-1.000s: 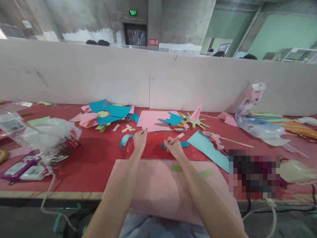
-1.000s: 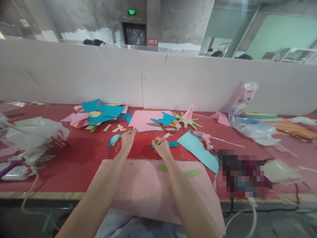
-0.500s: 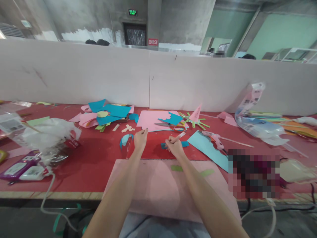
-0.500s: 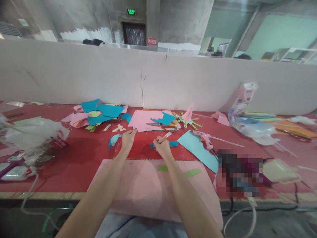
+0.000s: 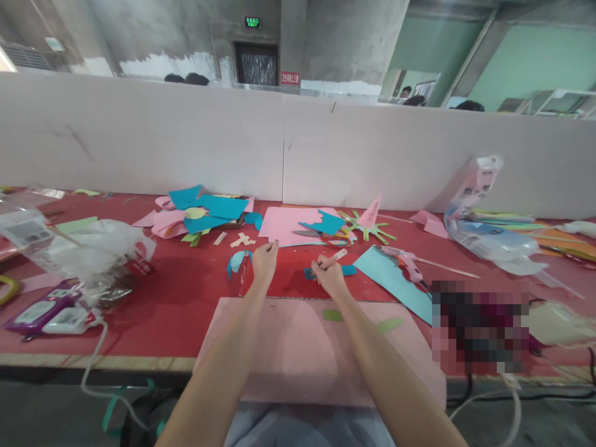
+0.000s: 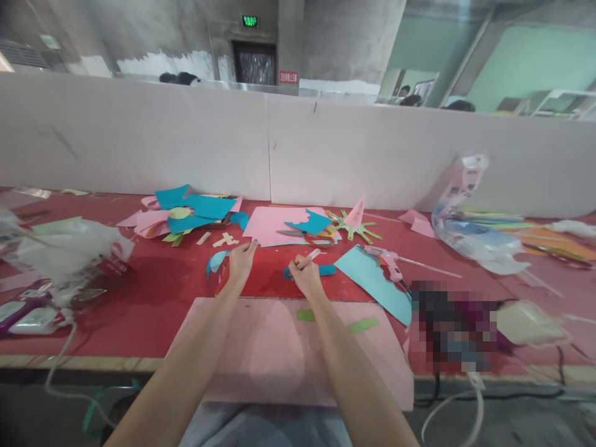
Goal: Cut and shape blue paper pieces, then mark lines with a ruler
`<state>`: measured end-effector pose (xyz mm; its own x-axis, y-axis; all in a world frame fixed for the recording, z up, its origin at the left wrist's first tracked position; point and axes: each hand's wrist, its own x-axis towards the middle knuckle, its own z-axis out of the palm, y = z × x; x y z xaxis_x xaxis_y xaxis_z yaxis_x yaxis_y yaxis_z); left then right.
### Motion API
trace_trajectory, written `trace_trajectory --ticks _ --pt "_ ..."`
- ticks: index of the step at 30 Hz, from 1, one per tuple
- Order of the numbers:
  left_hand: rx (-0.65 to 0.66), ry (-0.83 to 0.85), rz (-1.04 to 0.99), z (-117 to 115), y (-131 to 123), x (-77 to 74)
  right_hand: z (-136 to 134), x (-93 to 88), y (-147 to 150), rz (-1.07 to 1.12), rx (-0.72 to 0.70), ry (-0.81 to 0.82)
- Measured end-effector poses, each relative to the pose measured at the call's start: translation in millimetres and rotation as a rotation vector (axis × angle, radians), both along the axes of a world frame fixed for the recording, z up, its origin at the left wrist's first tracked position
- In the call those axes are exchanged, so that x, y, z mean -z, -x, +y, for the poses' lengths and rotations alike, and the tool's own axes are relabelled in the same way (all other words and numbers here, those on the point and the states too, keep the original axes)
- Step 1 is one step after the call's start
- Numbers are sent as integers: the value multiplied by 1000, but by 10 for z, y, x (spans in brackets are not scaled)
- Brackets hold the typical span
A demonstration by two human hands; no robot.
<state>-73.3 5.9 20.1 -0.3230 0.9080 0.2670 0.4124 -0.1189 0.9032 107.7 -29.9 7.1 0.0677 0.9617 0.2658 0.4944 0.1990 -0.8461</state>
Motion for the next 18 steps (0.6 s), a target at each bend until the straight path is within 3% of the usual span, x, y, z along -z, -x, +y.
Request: trace_trajectory --ticks 8,18 --pt "17 -17 15 6 3 3 30 33 -9 -13 7 0" --pt "133 117 -258 -31 -72 -10 11 31 1 49 5 23"
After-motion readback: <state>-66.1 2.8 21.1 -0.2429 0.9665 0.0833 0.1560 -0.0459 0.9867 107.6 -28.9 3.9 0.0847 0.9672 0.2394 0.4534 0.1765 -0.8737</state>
